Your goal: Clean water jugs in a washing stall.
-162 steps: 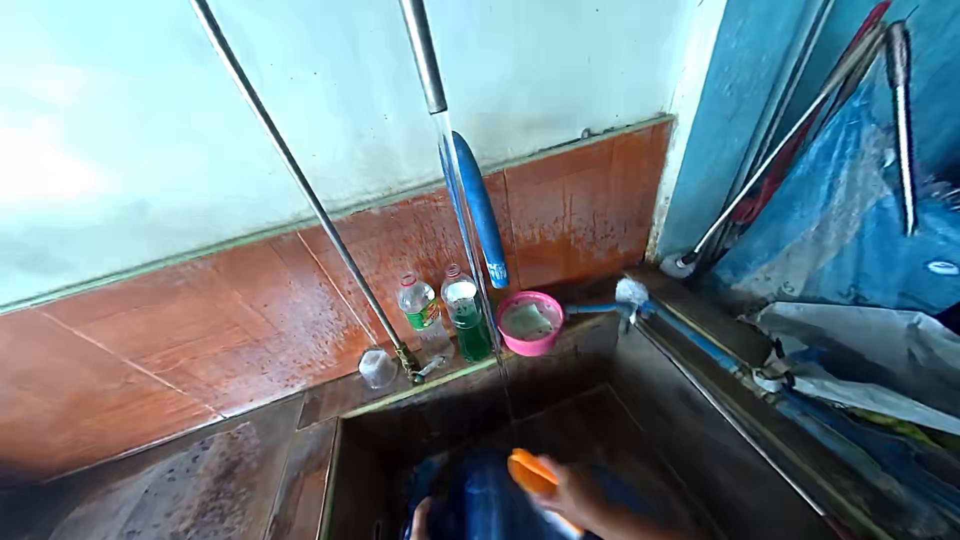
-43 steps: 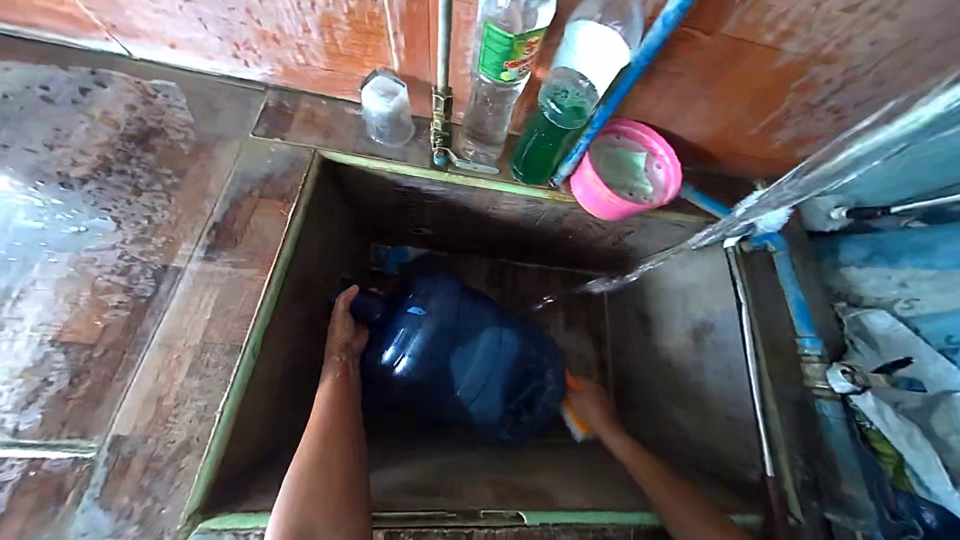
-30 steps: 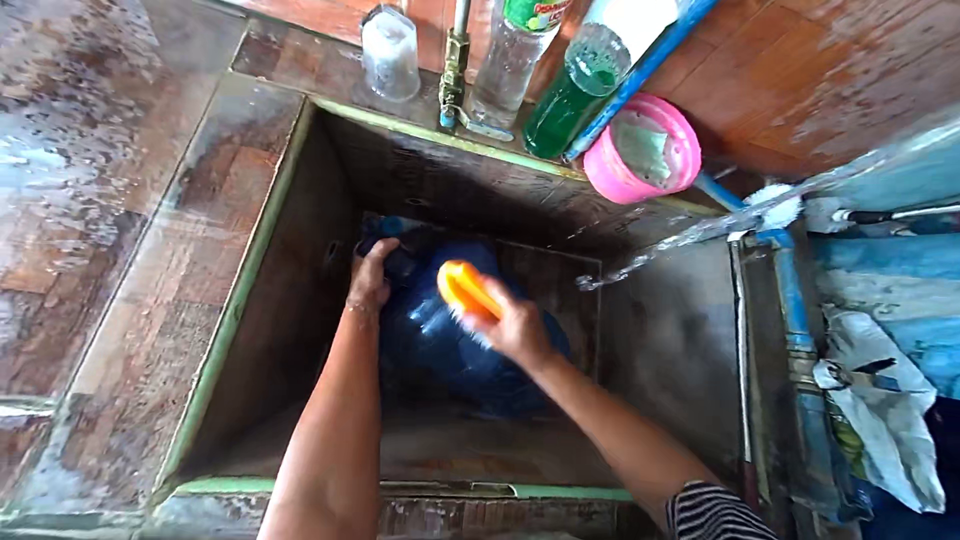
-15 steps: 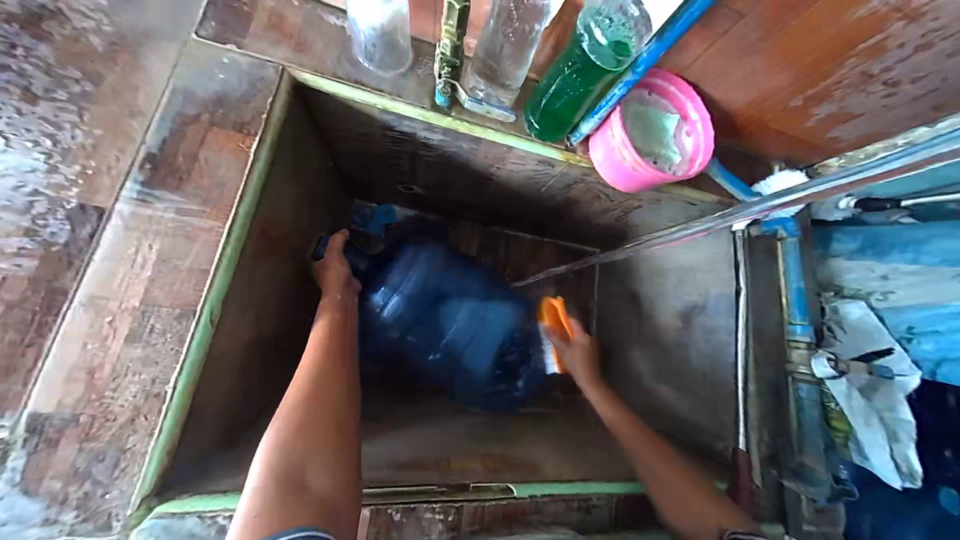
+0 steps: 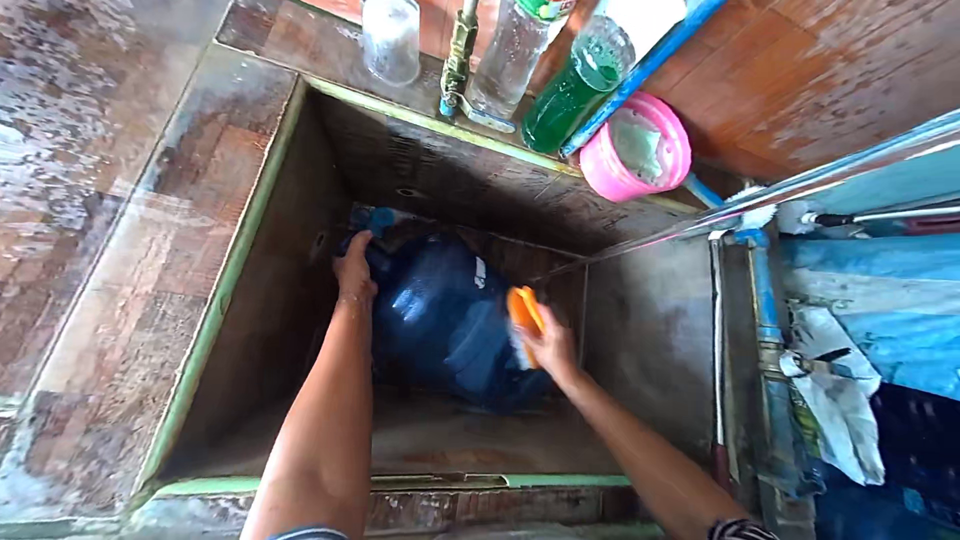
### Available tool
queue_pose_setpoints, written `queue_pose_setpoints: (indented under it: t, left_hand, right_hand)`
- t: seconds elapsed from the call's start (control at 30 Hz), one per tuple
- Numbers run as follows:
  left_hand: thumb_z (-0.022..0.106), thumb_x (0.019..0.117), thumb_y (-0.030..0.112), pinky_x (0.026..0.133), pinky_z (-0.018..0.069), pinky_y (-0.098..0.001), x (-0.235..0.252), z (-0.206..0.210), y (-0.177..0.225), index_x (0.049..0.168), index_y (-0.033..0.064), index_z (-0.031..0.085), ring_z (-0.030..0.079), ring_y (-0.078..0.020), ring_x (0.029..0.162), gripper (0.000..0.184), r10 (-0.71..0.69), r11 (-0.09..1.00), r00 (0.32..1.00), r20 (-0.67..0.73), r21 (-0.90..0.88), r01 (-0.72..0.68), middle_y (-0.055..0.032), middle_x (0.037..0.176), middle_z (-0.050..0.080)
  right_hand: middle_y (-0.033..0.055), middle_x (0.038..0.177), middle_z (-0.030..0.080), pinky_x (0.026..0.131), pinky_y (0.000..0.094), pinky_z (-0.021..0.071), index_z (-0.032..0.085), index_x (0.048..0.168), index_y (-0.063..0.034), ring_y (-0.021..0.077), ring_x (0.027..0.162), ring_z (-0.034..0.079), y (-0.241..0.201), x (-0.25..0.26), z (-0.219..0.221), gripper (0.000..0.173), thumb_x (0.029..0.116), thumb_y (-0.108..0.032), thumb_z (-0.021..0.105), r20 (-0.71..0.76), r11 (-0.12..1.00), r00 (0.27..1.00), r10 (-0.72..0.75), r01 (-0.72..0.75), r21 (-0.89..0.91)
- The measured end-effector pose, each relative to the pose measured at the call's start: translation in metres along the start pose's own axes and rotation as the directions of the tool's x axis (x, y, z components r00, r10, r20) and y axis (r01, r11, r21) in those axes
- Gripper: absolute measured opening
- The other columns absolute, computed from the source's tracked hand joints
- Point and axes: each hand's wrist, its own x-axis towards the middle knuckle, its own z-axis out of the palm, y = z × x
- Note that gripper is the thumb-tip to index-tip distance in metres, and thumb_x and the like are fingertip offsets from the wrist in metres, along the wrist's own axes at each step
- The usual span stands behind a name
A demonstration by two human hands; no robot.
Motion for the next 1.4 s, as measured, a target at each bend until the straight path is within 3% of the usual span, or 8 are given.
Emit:
queue_pose_setpoints:
  t: [0.13, 0.27, 0.37, 0.57, 0.9, 1.07, 1.2, 1.4]
  left_hand:
    - [0.056, 0.0941, 0.029, 0.083, 0.0571, -0.0327, -0.004, -0.011, 0.002, 0.123, 0.0086, 0.056, 0.066, -0.0108, 0.092, 0.036, 0.08, 0.996, 0.888, 0.453, 0.003, -0.091, -0.0017, 0.102, 0.068]
    - [0.058, 0.1027, 0.035, 0.098, 0.0511, -0.0427, 0.016, -0.038, -0.006, 0.145, 0.006, 0.047, 0.061, -0.0214, 0.115, 0.053, 0.01, 1.0, 0.995, 0.104, -0.017, -0.008, -0.0133, 0.131, 0.061]
    - [0.064, 0.0958, 0.038, 0.096, 0.0518, -0.0467, -0.003, -0.007, 0.001, 0.142, 0.0035, 0.049, 0.061, -0.0236, 0.114, 0.059, 0.023, 0.999, 0.991, 0.13, 0.039, -0.028, -0.0152, 0.129, 0.062]
    - [0.081, 0.0719, 0.04, 0.077, 0.0592, -0.0311, -0.032, -0.012, 0.024, 0.116, 0.0164, 0.062, 0.069, -0.011, 0.089, 0.054, 0.116, 0.99, 0.661, 0.742, -0.033, -0.137, 0.0013, 0.102, 0.072]
    - [0.055, 0.0945, 0.023, 0.081, 0.057, -0.0311, -0.017, -0.036, 0.02, 0.123, 0.0111, 0.057, 0.066, -0.0106, 0.092, 0.031, 0.106, 0.991, 0.852, 0.512, 0.01, -0.13, -0.0009, 0.104, 0.07]
    - [0.069, 0.0969, 0.038, 0.109, 0.0399, -0.0547, 0.016, -0.039, 0.011, 0.151, -0.0041, 0.037, 0.046, -0.0359, 0.136, 0.076, -0.089, 0.988, 0.979, -0.184, 0.105, 0.11, -0.0268, 0.149, 0.046]
    - [0.067, 0.0934, 0.03, 0.088, 0.0548, -0.0436, 0.007, -0.012, 0.004, 0.135, 0.0061, 0.055, 0.064, -0.0212, 0.104, 0.049, -0.001, 0.998, 0.983, 0.184, 0.055, -0.009, -0.0118, 0.118, 0.065]
    - [0.047, 0.1073, 0.036, 0.09, 0.0525, -0.0372, 0.036, -0.05, -0.008, 0.138, 0.0067, 0.05, 0.062, -0.0183, 0.107, 0.043, -0.118, 0.993, 0.976, 0.18, 0.025, 0.116, -0.0105, 0.123, 0.062]
  right_hand:
    - [0.0215, 0.102, 0.075, 0.083, 0.0476, 0.0612, 0.061, 0.132, 0.0076, 0.0289, 0.09, 0.074, -0.022, 0.021, 0.028, 0.06, 0.0881, -0.029, 0.077, -0.203, 0.942, 0.953, -0.223, 0.264, 0.205]
    - [0.0279, 0.125, 0.068, 0.104, 0.0558, 0.049, 0.052, 0.144, 0.0056, 0.0398, 0.117, 0.067, 0.051, 0.003, 0.007, 0.06, 0.0969, -0.026, 0.072, 0.01, 0.979, 0.982, 0.188, -0.188, 0.077]
    - [0.0249, 0.105, 0.074, 0.086, 0.0546, 0.0593, 0.06, 0.136, 0.0083, 0.0377, 0.094, 0.075, -0.013, -0.002, 0.007, 0.062, 0.0902, -0.031, 0.076, -0.036, 0.981, 0.981, -0.191, 0.191, 0.016]
    - [0.0261, 0.109, 0.071, 0.085, 0.068, 0.0529, 0.063, 0.135, -0.0083, 0.0464, 0.102, 0.069, -0.117, 0.103, -0.042, 0.049, 0.0941, -0.032, 0.075, 0.081, 0.981, 0.988, -0.13, 0.139, -0.132]
    - [0.0264, 0.118, 0.068, 0.098, 0.06, 0.052, 0.063, 0.131, -0.0005, 0.0402, 0.11, 0.067, -0.032, 0.112, -0.006, 0.047, 0.0973, -0.031, 0.072, 0.115, 0.998, 0.993, 0.025, -0.031, 0.056]
    - [0.0273, 0.12, 0.069, 0.1, 0.0562, 0.0517, 0.053, 0.144, 0.0023, 0.0405, 0.112, 0.068, 0.001, 0.014, 0.012, 0.06, 0.097, -0.03, 0.071, 0.149, 0.982, 0.97, 0.19, -0.19, -0.02]
    - [0.0225, 0.097, 0.076, 0.08, 0.0557, 0.0599, 0.065, 0.132, 0.0044, 0.0369, 0.087, 0.075, -0.086, 0.044, 0.028, 0.057, 0.0869, -0.029, 0.079, -0.051, 0.94, 0.942, -0.331, 0.334, 0.071]
    - [0.0271, 0.123, 0.069, 0.101, 0.0609, 0.0491, 0.053, 0.147, -0.0027, 0.0433, 0.114, 0.067, 0.029, 0.058, 0.01, 0.062, 0.0971, -0.034, 0.071, 0.134, 0.99, 0.984, 0.115, -0.102, -0.097]
